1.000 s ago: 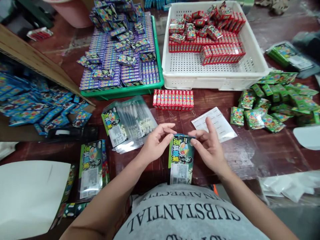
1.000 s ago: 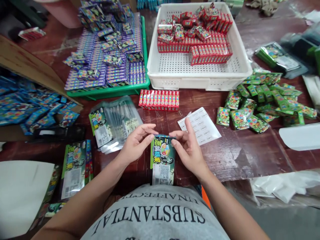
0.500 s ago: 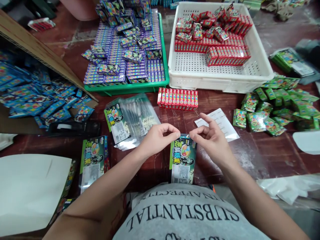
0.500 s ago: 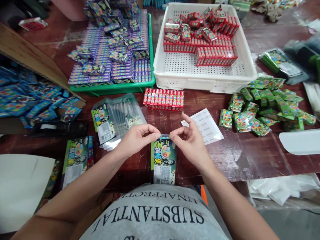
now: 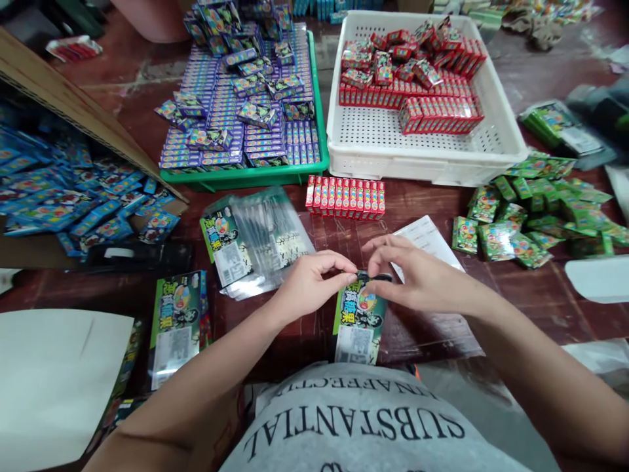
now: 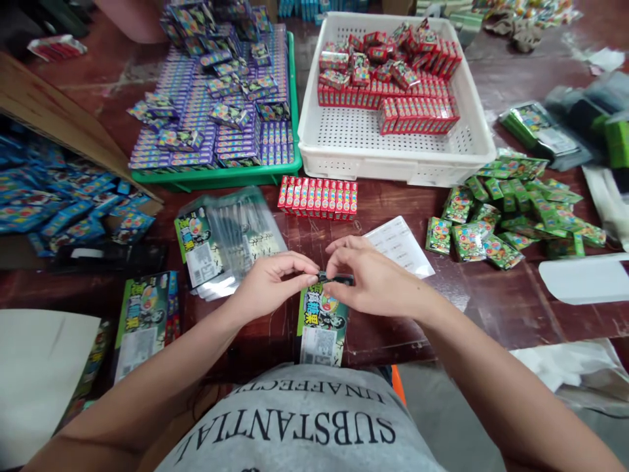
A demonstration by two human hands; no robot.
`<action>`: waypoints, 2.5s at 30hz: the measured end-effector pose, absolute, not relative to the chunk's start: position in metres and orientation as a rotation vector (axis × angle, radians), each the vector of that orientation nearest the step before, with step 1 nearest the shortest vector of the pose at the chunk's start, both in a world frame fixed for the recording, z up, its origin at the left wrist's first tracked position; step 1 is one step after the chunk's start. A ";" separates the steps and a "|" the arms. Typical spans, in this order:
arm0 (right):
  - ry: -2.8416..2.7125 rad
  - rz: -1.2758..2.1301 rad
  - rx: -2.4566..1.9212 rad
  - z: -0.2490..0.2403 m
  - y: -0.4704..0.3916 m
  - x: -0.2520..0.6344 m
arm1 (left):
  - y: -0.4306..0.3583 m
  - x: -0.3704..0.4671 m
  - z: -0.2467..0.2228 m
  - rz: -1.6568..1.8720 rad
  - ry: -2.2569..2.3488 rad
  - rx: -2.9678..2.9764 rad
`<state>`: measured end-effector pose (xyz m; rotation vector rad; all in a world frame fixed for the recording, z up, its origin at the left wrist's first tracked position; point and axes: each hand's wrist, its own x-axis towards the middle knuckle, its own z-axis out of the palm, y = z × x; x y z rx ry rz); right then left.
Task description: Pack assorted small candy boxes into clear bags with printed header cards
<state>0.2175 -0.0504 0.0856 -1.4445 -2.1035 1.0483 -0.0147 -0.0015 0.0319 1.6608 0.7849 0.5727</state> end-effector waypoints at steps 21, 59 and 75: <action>-2.302 0.780 -1.420 0.087 -0.051 0.200 | -0.016 -0.026 0.038 0.623 0.885 1.595; -2.227 1.068 -1.317 0.060 -0.006 0.183 | -0.057 -0.064 0.071 0.670 1.240 1.773; -2.642 0.277 -0.743 -0.019 0.008 0.028 | -0.077 -0.215 0.050 0.501 2.305 1.933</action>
